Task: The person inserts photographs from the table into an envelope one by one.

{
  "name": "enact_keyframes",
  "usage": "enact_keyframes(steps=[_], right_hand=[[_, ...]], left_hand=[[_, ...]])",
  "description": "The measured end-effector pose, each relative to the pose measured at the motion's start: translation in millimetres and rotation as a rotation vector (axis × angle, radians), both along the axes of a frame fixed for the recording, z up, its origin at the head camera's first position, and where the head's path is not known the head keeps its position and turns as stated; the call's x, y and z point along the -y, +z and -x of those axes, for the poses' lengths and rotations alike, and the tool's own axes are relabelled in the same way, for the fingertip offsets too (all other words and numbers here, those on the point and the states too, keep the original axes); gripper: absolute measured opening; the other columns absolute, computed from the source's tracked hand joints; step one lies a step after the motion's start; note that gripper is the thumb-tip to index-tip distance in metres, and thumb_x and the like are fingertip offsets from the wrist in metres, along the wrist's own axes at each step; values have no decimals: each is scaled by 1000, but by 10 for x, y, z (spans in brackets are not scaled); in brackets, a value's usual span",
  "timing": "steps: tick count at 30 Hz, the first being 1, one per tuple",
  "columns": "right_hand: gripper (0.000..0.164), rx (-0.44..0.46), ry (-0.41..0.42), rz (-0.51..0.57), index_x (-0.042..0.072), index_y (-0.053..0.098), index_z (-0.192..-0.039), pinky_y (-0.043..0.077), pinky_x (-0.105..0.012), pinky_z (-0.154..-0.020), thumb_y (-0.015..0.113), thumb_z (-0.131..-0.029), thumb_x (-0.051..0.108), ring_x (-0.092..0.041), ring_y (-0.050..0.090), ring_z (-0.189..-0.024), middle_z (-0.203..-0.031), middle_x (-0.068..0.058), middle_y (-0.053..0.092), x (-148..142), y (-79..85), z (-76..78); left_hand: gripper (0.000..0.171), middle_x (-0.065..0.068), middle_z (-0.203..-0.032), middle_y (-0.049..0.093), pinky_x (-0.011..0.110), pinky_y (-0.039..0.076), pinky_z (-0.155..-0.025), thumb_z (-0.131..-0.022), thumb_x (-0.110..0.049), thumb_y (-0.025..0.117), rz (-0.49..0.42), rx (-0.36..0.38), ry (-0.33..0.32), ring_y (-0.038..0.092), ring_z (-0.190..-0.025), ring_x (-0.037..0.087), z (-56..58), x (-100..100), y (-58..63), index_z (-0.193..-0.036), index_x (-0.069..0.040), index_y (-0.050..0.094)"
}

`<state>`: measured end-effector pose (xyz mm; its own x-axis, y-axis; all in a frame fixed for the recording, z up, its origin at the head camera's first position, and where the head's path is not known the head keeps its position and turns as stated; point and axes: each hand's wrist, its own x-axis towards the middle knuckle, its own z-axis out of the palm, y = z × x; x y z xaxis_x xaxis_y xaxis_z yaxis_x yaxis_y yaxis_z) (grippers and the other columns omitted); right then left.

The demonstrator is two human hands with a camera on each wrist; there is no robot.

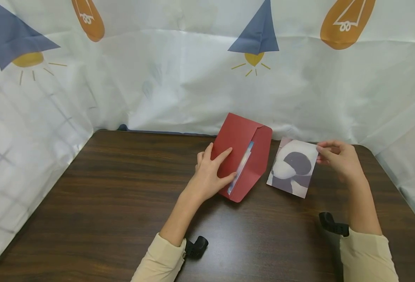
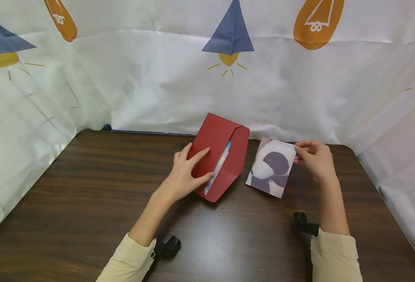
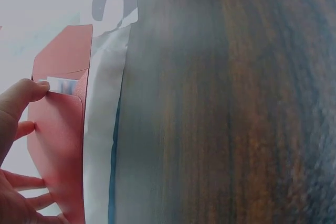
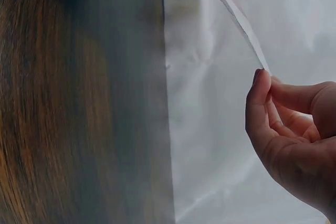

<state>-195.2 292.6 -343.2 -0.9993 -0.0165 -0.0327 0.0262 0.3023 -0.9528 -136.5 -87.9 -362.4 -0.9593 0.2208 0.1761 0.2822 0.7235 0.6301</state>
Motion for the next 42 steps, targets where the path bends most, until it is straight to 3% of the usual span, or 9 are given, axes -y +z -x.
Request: enact_keyframes(steps=[12, 18, 28, 37, 42], right_hand=[[11, -9, -5, 91, 14, 68, -104, 59, -18, -68, 61, -106, 5, -5, 68, -73, -86, 13, 72, 104, 94, -77], [6, -47, 1, 19, 11, 67, -109, 59, -19, -69, 62, -106, 8, -5, 70, -74, -88, 15, 72, 141, 100, -100], [13, -67, 21, 71, 17, 70, -103, 59, -19, -68, 64, -105, 6, -5, 69, -73, -88, 13, 73, 249, 157, -139], [7, -71, 22, -28, 7, 66, -111, 59, -18, -69, 61, -106, 6, -4, 67, -74, -89, 16, 70, 326, 185, -138], [13, -77, 23, -81, 0, 61, -117, 59, -18, -70, 60, -107, 8, -4, 67, -75, -89, 19, 69, 342, 201, -139]], left_hand=[[70, 24, -170, 23, 62, 47, -107, -95, -31, 79, -2, -2, 9, 30, -145, 43, 14, -5, -8, -158, -21, 51], [70, 25, -169, 24, 62, 47, -107, -95, -30, 80, -1, -20, 8, 31, -144, 44, 25, -2, -30, -158, -21, 52], [71, 25, -169, 24, 62, 49, -106, -94, -30, 80, 17, -11, 26, 31, -145, 44, 21, 25, 0, -158, -21, 51], [71, 25, -169, 24, 61, 50, -105, -94, -30, 80, 21, -3, 37, 30, -145, 44, 36, 50, -19, -158, -21, 51], [72, 25, -169, 24, 62, 49, -105, -93, -30, 80, 30, -2, 39, 31, -144, 44, 54, 46, -35, -158, -20, 51]])
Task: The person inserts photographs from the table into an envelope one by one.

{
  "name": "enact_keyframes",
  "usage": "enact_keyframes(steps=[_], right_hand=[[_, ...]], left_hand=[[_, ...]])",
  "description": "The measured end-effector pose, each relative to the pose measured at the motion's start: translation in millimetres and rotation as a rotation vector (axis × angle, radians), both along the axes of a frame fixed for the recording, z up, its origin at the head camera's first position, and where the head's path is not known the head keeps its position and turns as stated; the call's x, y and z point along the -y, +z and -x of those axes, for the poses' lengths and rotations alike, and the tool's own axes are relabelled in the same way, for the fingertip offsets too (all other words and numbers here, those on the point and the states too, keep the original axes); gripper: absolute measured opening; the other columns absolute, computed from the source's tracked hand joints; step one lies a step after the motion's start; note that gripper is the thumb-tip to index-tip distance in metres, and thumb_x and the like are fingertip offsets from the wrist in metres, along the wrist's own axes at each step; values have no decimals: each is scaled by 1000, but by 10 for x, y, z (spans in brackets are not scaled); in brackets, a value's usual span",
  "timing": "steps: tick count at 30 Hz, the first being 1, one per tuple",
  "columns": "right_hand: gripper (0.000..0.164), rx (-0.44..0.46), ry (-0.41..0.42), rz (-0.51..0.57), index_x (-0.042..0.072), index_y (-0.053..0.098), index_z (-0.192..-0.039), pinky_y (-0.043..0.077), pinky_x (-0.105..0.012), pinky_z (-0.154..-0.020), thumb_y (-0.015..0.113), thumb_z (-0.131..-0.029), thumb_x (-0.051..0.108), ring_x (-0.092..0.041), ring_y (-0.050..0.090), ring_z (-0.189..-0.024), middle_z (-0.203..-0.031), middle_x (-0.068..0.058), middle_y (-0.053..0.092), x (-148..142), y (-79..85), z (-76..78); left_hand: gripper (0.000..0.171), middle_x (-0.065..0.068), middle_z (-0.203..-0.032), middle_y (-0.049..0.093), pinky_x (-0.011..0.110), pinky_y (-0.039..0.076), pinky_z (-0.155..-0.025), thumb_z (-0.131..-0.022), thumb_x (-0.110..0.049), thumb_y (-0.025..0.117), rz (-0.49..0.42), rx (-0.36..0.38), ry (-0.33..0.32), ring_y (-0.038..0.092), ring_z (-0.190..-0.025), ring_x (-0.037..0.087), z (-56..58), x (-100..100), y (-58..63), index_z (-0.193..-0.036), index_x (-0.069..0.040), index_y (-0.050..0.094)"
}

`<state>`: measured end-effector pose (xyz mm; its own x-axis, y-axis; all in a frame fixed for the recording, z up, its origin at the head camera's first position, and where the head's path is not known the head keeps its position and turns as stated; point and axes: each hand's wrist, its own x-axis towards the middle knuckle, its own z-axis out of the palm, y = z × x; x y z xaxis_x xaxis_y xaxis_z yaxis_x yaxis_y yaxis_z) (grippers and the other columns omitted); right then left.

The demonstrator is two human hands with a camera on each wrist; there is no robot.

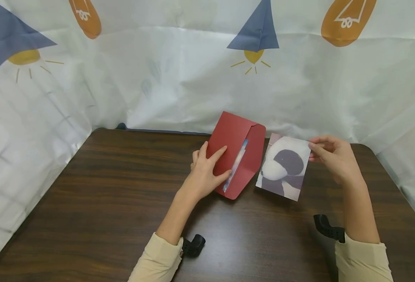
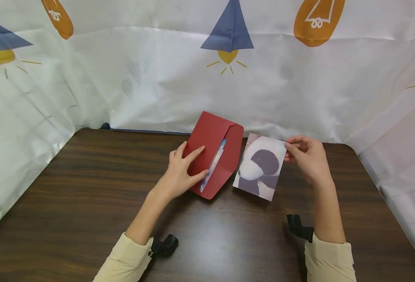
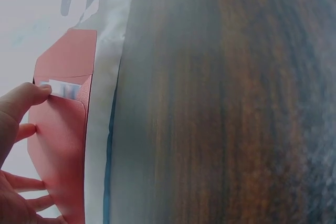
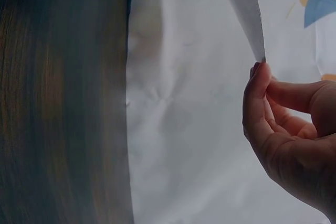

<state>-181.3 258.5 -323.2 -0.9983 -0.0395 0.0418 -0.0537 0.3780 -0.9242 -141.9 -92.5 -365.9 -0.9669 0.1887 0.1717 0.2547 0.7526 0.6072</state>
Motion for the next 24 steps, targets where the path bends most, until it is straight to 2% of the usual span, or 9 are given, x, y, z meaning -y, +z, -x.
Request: enact_keyframes(steps=[5, 14, 18, 22, 24], right_hand=[[17, 3, -12, -33, -2, 60, -119, 59, -18, -71, 60, -107, 10, -3, 66, -76, -90, 20, 67, 20, 30, -8], [9, 7, -5, 2, 4, 62, -114, 59, -18, -71, 61, -107, 9, -3, 66, -76, -91, 20, 68, 27, 66, -38], [5, 23, 13, 112, 9, 66, -109, 59, -19, -69, 63, -105, 6, -5, 67, -75, -91, 15, 70, 29, 73, -48], [9, 39, 30, 222, 12, 69, -104, 59, -20, -68, 64, -104, 4, -7, 68, -74, -90, 11, 72, 47, 74, -51], [7, 40, 34, 223, 10, 68, -105, 59, -20, -69, 65, -104, 4, -7, 68, -74, -89, 10, 72, 62, 73, -52]], left_hand=[[73, 25, -169, 24, 62, 49, -105, -92, -31, 81, 8, 3, 5, 31, -144, 45, 2, 2, -4, -158, -20, 51], [71, 25, -169, 24, 60, 50, -105, -94, -30, 80, 3, -1, 2, 31, -144, 44, -4, -9, -17, -158, -20, 51], [71, 24, -169, 24, 60, 51, -104, -93, -30, 80, -1, -4, -1, 31, -144, 44, -8, -22, -8, -158, -21, 51], [73, 24, -169, 25, 59, 52, -104, -92, -30, 81, -1, -7, -4, 31, -144, 44, -14, -36, 2, -158, -21, 51], [73, 24, -169, 25, 58, 53, -103, -92, -30, 81, 2, -5, -6, 31, -144, 43, -17, -42, 2, -158, -21, 51]])
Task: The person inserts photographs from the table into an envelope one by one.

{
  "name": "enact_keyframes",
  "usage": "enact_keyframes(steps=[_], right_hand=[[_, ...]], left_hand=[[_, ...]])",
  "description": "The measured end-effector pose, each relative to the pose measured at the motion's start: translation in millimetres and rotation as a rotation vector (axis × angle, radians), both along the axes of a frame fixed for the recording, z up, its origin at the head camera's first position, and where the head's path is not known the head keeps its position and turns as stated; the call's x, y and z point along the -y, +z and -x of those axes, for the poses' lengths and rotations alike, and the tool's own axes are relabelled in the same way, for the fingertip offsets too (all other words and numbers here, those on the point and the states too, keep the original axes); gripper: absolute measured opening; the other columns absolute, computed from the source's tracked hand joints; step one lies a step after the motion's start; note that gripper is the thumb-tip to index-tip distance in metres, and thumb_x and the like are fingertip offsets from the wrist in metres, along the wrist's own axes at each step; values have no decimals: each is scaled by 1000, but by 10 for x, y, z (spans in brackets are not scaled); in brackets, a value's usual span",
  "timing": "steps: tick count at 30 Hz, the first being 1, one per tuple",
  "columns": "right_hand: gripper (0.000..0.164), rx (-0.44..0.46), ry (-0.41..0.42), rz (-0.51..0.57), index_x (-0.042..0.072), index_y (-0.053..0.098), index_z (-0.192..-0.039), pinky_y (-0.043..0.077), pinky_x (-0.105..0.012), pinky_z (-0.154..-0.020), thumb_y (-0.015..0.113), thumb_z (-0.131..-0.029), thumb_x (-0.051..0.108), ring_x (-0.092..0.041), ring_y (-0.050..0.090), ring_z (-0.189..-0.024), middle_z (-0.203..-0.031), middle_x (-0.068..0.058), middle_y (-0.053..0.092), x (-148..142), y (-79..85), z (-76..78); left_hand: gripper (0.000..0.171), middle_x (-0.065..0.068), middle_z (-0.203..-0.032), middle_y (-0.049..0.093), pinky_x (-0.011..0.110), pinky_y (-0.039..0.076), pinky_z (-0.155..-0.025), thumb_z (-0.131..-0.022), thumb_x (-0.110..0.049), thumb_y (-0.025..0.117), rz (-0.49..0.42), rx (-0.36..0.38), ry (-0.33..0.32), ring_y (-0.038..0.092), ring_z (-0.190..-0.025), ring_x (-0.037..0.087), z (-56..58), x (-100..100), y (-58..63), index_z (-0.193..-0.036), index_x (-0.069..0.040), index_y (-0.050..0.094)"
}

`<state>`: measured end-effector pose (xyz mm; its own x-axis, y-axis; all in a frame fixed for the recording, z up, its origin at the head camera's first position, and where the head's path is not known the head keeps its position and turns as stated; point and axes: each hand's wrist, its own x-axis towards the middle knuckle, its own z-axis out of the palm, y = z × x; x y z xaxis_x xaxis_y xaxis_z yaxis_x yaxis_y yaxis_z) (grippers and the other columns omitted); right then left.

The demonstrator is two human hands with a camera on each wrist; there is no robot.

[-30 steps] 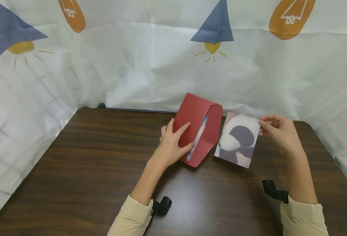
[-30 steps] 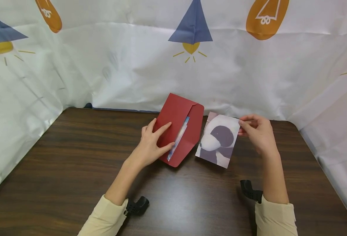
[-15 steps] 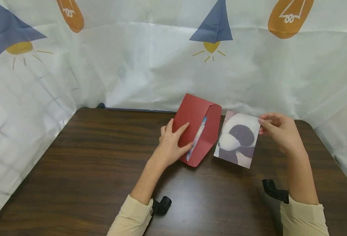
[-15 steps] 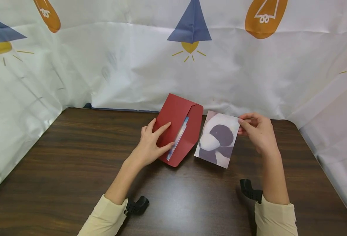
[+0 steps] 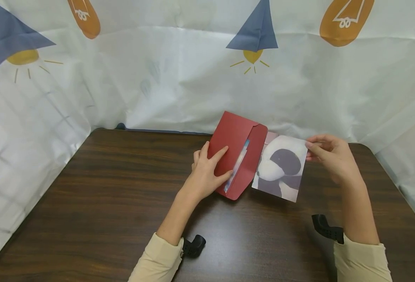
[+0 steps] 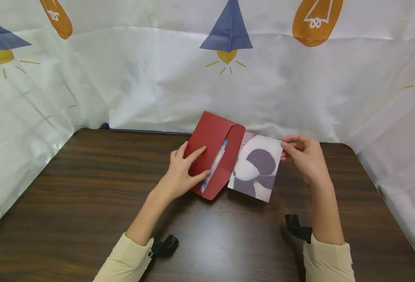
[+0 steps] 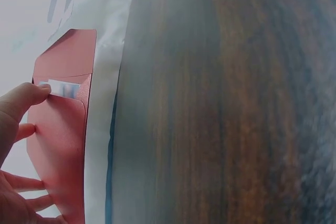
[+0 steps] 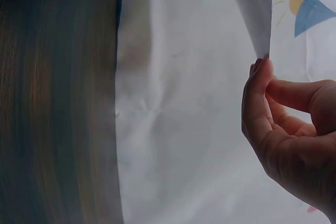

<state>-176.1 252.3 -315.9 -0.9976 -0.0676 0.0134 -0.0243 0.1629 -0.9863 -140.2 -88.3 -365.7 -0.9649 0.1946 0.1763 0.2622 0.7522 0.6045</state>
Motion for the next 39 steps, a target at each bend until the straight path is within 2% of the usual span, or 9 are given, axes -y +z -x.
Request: enact_keyframes(steps=[5, 13, 23, 39], right_hand=[[7, 4, 1, -36, 3, 63, -111, 59, -20, -69, 64, -105, 6, -7, 68, -74, -89, 11, 72, 32, -4, 2], [7, -6, 10, -69, 4, 64, -111, 60, -20, -70, 65, -104, 7, -7, 67, -75, -89, 12, 72, 97, -17, -1], [27, -15, 11, -220, -9, 58, -123, 60, -21, -73, 62, -107, 12, -6, 65, -77, -89, 17, 68, 187, -27, 4], [27, -28, 19, -206, -12, 59, -121, 62, -24, -75, 63, -106, 9, -6, 66, -76, -87, 15, 69, 266, -36, -10]], left_hand=[[73, 24, -169, 24, 58, 53, -103, -92, -30, 81, 2, 3, -2, 31, -144, 43, -3, -14, 0, -158, -21, 51], [73, 25, -168, 26, 58, 53, -102, -92, -29, 81, 4, -16, -12, 32, -143, 43, 0, -24, -12, -157, -19, 52], [73, 24, -168, 25, 58, 52, -104, -91, -29, 81, 0, -8, -18, 32, -143, 43, -3, -39, -10, -158, -20, 51], [73, 23, -168, 25, 57, 54, -102, -92, -29, 81, -6, 6, -21, 31, -144, 43, -30, -56, 23, -158, -21, 51]])
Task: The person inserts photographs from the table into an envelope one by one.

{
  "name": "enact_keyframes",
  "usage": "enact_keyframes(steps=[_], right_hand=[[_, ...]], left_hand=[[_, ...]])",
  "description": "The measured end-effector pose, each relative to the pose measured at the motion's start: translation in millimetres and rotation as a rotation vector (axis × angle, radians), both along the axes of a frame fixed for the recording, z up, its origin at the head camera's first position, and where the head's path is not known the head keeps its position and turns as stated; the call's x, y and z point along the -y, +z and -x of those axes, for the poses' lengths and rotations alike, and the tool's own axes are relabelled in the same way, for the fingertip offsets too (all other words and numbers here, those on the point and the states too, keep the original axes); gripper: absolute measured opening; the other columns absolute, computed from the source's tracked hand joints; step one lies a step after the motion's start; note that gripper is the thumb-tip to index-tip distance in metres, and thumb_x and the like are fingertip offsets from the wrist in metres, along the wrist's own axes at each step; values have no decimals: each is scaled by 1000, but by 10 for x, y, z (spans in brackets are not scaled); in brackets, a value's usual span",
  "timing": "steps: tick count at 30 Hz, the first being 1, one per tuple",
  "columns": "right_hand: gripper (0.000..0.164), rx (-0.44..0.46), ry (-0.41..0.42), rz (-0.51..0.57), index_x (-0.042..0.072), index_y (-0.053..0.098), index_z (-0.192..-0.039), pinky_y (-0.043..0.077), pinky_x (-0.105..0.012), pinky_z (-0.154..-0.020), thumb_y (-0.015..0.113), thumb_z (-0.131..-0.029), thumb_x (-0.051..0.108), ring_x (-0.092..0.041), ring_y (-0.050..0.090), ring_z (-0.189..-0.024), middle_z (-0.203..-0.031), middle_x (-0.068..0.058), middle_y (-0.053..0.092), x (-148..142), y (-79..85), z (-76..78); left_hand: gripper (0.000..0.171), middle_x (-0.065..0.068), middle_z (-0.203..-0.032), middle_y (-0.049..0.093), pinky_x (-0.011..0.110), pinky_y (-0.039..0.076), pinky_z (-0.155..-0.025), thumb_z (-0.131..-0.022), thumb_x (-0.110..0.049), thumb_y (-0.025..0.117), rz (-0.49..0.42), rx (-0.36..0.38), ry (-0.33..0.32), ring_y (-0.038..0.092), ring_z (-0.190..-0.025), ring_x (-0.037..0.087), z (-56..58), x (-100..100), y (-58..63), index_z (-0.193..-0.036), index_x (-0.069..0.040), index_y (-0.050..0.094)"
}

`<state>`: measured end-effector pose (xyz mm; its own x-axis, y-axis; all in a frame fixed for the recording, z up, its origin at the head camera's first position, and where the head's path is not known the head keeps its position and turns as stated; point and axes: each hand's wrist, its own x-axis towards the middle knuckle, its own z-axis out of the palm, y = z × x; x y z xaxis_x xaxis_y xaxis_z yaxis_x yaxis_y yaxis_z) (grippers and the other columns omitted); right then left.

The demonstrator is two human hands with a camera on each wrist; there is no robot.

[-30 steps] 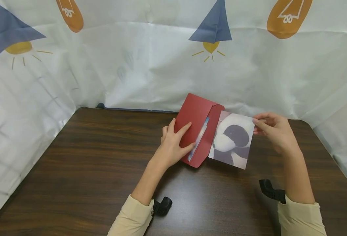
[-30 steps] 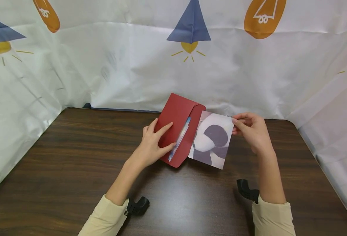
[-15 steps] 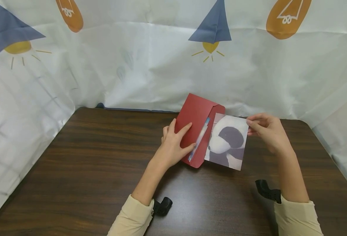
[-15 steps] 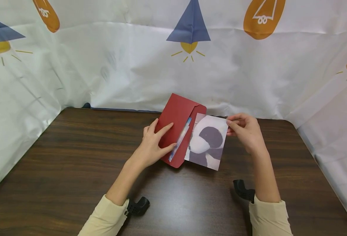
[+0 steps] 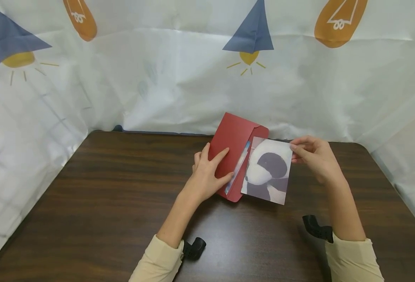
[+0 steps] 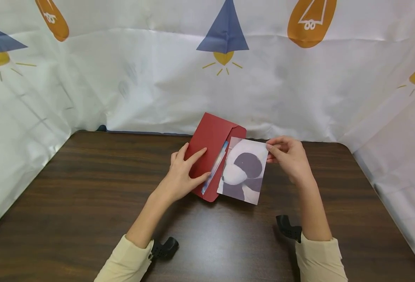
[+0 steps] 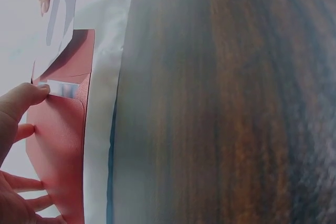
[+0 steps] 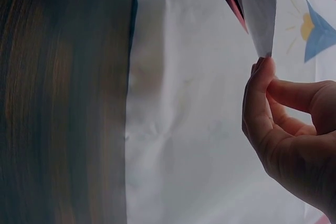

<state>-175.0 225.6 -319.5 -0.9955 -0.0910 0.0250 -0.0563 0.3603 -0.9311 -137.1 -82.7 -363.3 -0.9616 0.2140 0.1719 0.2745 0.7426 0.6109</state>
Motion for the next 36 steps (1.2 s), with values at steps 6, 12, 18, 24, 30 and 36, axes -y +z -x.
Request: enact_keyframes(steps=[6, 12, 18, 24, 30, 36], right_hand=[[30, 1, 10, -5, -14, 59, -123, 61, -24, -74, 63, -106, 10, -7, 66, -77, -87, 14, 69, 24, 2, -3], [31, 17, 7, -4, -14, 57, -125, 62, -24, -75, 63, -106, 11, -7, 66, -77, -88, 15, 69, 53, -2, -5], [33, 20, 7, 15, -15, 56, -126, 62, -24, -74, 63, -106, 9, -7, 66, -76, -90, 13, 68, 94, -31, -3], [34, 13, 9, 34, -18, 55, -128, 62, -25, -74, 63, -106, 6, -7, 65, -75, -89, 12, 67, 142, -57, 16], [34, 13, 8, 36, -18, 55, -129, 62, -24, -73, 62, -106, 6, -6, 65, -75, -89, 12, 67, 183, -73, 15], [34, 18, 6, 36, -18, 55, -129, 62, -26, -75, 61, -106, 7, -6, 65, -75, -88, 11, 68, 222, -85, 1]], left_hand=[[74, 24, -169, 24, 59, 52, -105, -91, -29, 81, -6, 0, -4, 30, -145, 43, 0, -1, -4, -158, -21, 51], [73, 24, -168, 25, 60, 51, -105, -91, -30, 81, 1, -16, -9, 31, -144, 44, 2, -12, -11, -157, -20, 52], [72, 25, -168, 25, 61, 50, -105, -92, -30, 81, 4, -21, -11, 32, -143, 44, -9, -27, -6, -157, -20, 52], [72, 26, -168, 25, 63, 49, -105, -92, -30, 81, 11, -30, -14, 32, -142, 44, -9, -36, -11, -157, -19, 53], [72, 25, -168, 25, 64, 47, -106, -92, -31, 81, 10, -29, -15, 32, -143, 45, -9, -35, -22, -157, -20, 52], [70, 26, -168, 25, 65, 47, -106, -92, -31, 81, 4, -34, -23, 32, -143, 45, -18, -42, -28, -156, -20, 53]])
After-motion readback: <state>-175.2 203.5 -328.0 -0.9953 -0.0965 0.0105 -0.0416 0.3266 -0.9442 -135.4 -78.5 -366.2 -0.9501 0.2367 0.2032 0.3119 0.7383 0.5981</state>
